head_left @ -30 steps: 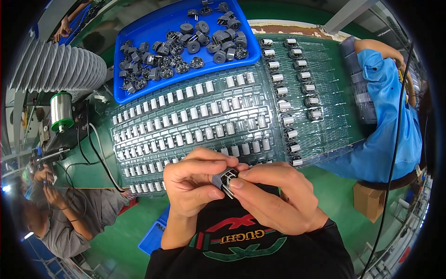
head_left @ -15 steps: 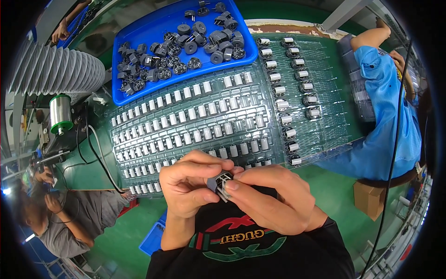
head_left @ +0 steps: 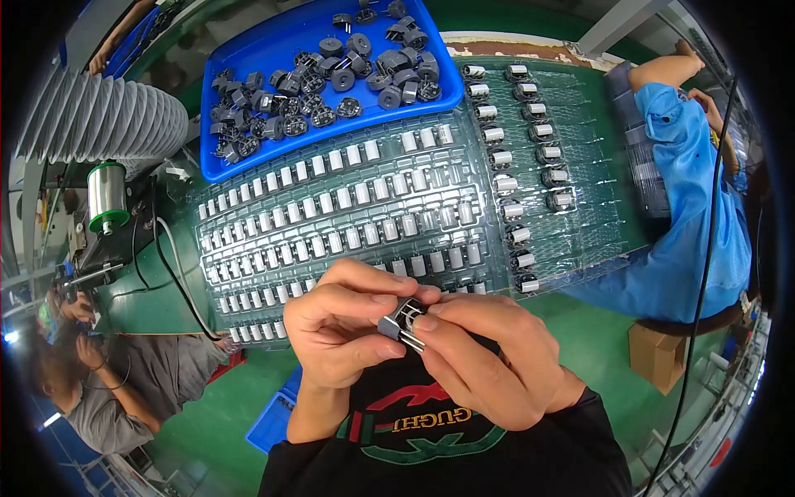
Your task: The person assembles electronic components by hand, then places them into organized plastic trays.
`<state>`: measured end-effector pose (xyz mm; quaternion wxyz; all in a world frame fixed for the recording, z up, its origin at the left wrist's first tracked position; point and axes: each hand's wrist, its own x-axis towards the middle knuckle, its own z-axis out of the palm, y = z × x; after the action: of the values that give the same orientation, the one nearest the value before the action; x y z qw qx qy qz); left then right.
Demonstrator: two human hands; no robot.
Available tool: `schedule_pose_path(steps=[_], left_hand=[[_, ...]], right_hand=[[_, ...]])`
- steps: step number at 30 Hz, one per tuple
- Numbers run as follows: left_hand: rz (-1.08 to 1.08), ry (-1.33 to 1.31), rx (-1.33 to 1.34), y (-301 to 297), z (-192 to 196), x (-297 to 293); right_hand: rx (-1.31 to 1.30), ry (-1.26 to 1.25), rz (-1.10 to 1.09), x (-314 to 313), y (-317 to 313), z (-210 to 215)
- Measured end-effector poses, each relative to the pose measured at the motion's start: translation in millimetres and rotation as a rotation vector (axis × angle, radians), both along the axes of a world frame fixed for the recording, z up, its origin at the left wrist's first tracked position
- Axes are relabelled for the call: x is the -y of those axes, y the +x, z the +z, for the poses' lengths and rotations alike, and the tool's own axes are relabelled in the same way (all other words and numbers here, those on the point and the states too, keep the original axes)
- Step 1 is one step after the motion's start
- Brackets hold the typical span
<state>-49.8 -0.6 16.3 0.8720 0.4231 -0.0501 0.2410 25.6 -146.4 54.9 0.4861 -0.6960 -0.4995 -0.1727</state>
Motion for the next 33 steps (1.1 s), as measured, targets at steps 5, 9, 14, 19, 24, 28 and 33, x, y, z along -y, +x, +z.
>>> schedule_pose_path(steps=[5,9,14,19,24,28,33], left_hand=[[0.021,0.125,-0.021,-2.8,3.2,-5.4],[-0.041,-0.008,0.003,-0.7,0.6,-2.2],[-0.067,-0.103,-0.006,1.2,-1.8,1.4],[-0.069,-0.068,-0.024,1.9,-0.8,-0.4],[-0.024,0.113,-0.015,0.5,-1.2,-5.8],[-0.057,-0.063,0.005,3.3,-7.4,-1.5],[-0.064,-0.129,-0.003,4.9,-9.8,1.6]], right_hand=[[-0.014,-0.03,0.05,3.9,4.8,1.2],[-0.132,-0.015,0.13,6.3,3.8,8.5],[-0.056,0.01,0.092,2.2,6.5,1.2],[0.025,-0.042,0.012,2.3,3.2,1.4],[0.012,-0.084,0.035,5.5,7.2,1.2],[-0.151,-0.172,0.092,7.1,4.6,11.4],[-0.212,-0.033,0.073,4.4,2.2,2.7]])
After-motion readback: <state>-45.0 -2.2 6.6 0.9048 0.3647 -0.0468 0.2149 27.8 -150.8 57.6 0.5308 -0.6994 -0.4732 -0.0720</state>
